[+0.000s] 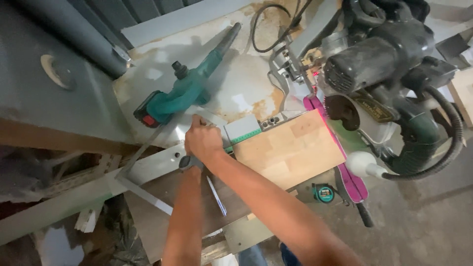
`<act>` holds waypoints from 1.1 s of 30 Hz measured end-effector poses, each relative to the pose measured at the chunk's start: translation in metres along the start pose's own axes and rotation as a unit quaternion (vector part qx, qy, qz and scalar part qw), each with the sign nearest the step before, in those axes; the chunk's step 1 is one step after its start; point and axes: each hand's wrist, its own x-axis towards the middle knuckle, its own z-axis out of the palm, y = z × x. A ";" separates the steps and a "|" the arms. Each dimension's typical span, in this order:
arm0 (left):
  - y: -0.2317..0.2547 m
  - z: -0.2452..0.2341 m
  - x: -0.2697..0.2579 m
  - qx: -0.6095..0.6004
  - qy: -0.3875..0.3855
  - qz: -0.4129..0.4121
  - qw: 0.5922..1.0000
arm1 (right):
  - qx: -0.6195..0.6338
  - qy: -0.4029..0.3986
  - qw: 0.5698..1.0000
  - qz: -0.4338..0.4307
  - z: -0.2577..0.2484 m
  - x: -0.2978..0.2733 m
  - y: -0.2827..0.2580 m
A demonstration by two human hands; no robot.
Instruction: The person uses a circular saw to cut a rectangular piece of wood on a workbench. They repeatedly position the wood, lower the saw to make cuts, and adjust the wood's placement using a metal guide and a tape measure.
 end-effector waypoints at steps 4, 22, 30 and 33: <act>-0.027 -0.014 -0.016 0.035 0.035 -0.005 0.999 | 0.080 -0.184 0.978 0.056 -0.032 0.019 -0.001; -0.037 -0.021 -0.076 0.169 0.197 0.025 0.965 | 0.187 -0.303 0.923 0.146 -0.089 0.026 0.014; -0.018 0.061 -0.218 0.071 0.178 0.153 0.969 | 0.784 0.096 0.445 0.421 -0.078 -0.269 0.160; 0.030 0.107 -0.237 0.155 0.024 0.226 0.961 | 0.382 0.285 0.746 0.465 -0.153 -0.326 0.244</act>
